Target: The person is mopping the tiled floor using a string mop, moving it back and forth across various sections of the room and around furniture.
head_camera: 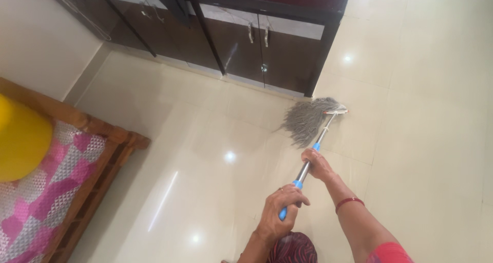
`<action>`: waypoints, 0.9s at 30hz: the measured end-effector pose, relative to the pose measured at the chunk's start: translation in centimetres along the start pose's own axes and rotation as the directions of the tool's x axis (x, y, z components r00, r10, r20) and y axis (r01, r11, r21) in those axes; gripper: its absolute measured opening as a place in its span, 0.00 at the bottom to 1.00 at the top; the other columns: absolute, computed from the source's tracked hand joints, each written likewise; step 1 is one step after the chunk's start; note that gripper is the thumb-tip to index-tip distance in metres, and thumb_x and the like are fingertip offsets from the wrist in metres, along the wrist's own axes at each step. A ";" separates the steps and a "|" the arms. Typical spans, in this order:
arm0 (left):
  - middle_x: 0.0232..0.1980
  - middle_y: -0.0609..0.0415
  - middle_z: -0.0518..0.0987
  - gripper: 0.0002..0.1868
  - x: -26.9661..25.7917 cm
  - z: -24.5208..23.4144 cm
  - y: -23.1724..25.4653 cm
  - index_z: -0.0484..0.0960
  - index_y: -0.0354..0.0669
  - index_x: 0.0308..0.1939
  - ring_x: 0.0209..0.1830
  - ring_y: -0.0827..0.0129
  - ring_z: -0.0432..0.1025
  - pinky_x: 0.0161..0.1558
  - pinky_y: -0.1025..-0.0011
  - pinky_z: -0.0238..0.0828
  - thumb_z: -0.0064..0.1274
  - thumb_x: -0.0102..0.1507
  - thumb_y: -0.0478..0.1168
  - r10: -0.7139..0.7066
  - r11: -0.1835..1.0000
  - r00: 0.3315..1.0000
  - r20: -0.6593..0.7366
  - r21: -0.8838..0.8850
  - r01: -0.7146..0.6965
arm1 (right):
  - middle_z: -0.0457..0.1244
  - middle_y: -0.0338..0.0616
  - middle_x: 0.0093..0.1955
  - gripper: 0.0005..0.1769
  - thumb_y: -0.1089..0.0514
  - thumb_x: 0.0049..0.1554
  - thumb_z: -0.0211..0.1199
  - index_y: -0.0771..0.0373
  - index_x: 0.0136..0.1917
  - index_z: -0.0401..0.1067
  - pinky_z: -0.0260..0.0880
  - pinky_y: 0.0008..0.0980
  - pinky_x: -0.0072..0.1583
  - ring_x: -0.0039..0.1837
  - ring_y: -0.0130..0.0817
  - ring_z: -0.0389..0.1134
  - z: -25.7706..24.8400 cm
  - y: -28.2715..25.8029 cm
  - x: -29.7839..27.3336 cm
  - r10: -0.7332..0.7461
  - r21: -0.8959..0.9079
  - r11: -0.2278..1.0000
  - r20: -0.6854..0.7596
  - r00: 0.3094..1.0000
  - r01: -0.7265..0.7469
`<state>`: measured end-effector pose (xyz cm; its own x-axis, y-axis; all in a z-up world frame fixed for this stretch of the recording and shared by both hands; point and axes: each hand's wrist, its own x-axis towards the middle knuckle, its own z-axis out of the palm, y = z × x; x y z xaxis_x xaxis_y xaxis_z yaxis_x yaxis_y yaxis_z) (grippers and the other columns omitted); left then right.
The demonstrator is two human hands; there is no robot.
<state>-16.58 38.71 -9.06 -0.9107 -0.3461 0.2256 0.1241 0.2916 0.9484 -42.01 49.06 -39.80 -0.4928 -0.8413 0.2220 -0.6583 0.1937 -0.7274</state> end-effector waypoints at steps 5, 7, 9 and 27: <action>0.27 0.50 0.73 0.16 2.5 0.7 0.7 0.83 0.38 0.36 0.30 0.61 0.73 0.56 0.62 0.75 0.38 0.54 0.31 0.058 0.998 0.998 -0.040 0.013 -0.057 | 0.62 0.45 0.37 0.12 0.68 0.41 0.66 0.61 0.37 0.65 0.66 0.43 0.51 0.48 0.49 0.66 -1.8 -1.3 1.2 -0.002 -0.044 0.999 -0.067 0.998 -0.001; 0.25 0.51 0.72 0.17 2.6 0.0 2.5 0.84 0.37 0.36 0.27 0.64 0.70 0.43 0.66 0.72 0.39 0.53 0.31 -0.016 0.999 0.999 -0.034 -0.037 0.015 | 0.62 0.46 0.36 0.12 0.66 0.43 0.68 0.61 0.37 0.65 0.66 0.43 0.50 0.47 0.49 0.66 -2.1 -4.0 0.8 0.049 -0.028 0.998 -0.099 0.994 -0.052; 0.24 0.52 0.72 0.18 2.6 -0.7 4.2 0.85 0.36 0.36 0.25 0.68 0.69 0.35 0.69 0.70 0.38 0.52 0.32 -0.080 0.991 0.997 -0.019 -0.105 0.078 | 0.62 0.45 0.36 0.11 0.65 0.44 0.68 0.61 0.37 0.66 0.65 0.43 0.49 0.46 0.49 0.66 -2.5 -6.8 -0.3 0.079 0.012 0.997 -0.134 0.988 -0.078; 0.26 0.56 0.70 0.18 3.8 1.2 0.9 0.85 0.35 0.37 0.27 0.72 0.65 0.35 0.71 0.66 0.38 0.53 0.31 -0.066 0.994 0.997 0.044 -0.083 0.069 | 0.60 0.46 0.36 0.12 0.72 0.41 0.62 0.61 0.38 0.65 0.62 0.41 0.49 0.47 0.49 0.63 -2.5 -0.3 0.0 0.027 -0.058 0.998 -0.142 0.989 -0.035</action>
<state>-20.39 38.78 -7.59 -0.9332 -0.3251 0.1529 0.0932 0.1918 0.9770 -43.20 50.28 -37.99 -0.5861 -0.7555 0.2926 -0.6727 0.2524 -0.6955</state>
